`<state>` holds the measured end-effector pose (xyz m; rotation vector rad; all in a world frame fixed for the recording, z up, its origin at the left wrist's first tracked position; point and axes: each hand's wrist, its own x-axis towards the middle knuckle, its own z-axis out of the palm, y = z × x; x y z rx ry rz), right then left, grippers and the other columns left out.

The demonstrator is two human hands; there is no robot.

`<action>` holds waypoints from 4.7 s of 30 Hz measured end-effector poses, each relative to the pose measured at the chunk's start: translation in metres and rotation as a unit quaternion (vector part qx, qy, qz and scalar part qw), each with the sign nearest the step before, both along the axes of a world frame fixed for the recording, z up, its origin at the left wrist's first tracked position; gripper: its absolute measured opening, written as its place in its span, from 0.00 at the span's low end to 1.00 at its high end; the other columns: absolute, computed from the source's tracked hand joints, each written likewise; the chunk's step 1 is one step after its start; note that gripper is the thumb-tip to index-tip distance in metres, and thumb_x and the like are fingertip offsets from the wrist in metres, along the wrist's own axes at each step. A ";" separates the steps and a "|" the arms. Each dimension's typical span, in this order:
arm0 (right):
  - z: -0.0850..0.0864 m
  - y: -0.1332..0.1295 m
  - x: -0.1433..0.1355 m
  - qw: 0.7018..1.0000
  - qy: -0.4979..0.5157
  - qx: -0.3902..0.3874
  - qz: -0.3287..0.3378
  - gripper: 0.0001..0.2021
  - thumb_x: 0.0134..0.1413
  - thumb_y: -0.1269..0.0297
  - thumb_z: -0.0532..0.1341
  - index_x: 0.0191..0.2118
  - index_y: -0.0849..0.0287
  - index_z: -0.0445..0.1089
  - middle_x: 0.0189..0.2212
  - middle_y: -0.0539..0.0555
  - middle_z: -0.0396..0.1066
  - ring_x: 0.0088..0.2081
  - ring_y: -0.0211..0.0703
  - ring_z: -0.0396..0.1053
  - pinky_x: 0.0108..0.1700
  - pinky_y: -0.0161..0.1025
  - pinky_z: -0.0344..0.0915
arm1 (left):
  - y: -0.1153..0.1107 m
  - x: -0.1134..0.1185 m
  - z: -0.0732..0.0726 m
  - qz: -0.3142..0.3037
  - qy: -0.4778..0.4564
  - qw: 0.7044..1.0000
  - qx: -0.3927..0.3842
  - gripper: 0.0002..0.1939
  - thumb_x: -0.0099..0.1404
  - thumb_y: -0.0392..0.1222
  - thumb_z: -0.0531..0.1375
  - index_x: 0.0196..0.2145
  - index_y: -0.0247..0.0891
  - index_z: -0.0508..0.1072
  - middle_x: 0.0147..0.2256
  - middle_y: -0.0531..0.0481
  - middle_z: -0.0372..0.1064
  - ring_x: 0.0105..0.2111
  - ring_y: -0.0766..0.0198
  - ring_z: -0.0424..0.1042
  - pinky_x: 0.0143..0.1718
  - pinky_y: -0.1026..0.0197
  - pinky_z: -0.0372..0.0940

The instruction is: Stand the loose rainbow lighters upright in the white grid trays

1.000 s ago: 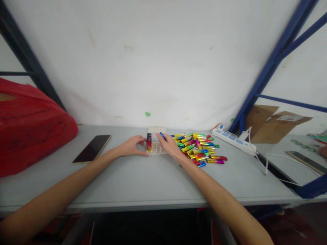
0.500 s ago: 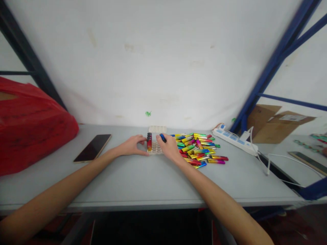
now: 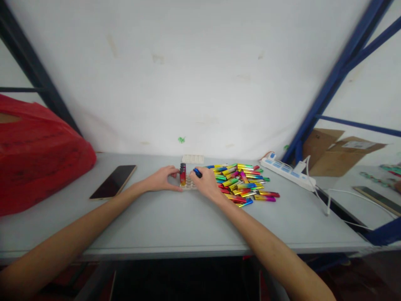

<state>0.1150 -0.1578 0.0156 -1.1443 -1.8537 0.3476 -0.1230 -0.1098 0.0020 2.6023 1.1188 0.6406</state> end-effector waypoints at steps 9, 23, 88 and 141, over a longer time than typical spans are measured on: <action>-0.004 0.003 0.002 0.993 -0.082 0.035 0.080 0.20 0.74 0.49 0.49 0.34 0.56 0.65 0.31 0.52 0.70 0.34 0.41 0.66 0.37 0.36 0.58 | -0.001 0.000 0.001 0.000 0.004 1.000 -0.002 0.37 0.49 0.71 0.70 0.47 0.40 0.78 0.38 0.48 0.72 0.39 0.54 0.72 0.43 0.57 0.65; -0.006 0.008 0.002 0.977 -0.181 0.015 0.115 0.23 0.71 0.45 0.55 0.34 0.59 0.71 0.28 0.54 0.74 0.30 0.41 0.67 0.35 0.36 0.56 | -0.003 0.002 0.003 0.010 0.016 1.000 -0.004 0.38 0.48 0.73 0.69 0.44 0.39 0.78 0.38 0.47 0.73 0.39 0.52 0.72 0.43 0.57 0.65; 0.004 0.007 0.019 0.998 0.031 -0.055 0.017 0.23 0.64 0.48 0.52 0.22 0.55 0.56 0.19 0.45 0.54 0.25 0.37 0.56 0.31 0.37 0.51 | -0.017 0.010 0.009 -0.025 0.044 0.999 0.000 0.34 0.51 0.73 0.68 0.37 0.37 0.79 0.41 0.44 0.72 0.43 0.50 0.72 0.46 0.54 0.67; -0.010 0.042 0.047 0.950 -0.310 0.042 0.013 0.10 0.74 0.66 0.53 0.47 0.62 0.71 0.45 0.61 0.75 0.45 0.46 0.73 0.50 0.40 0.64 | -0.017 0.009 0.011 -0.028 0.064 0.998 0.005 0.34 0.52 0.75 0.66 0.36 0.38 0.76 0.39 0.45 0.70 0.41 0.50 0.71 0.42 0.55 0.64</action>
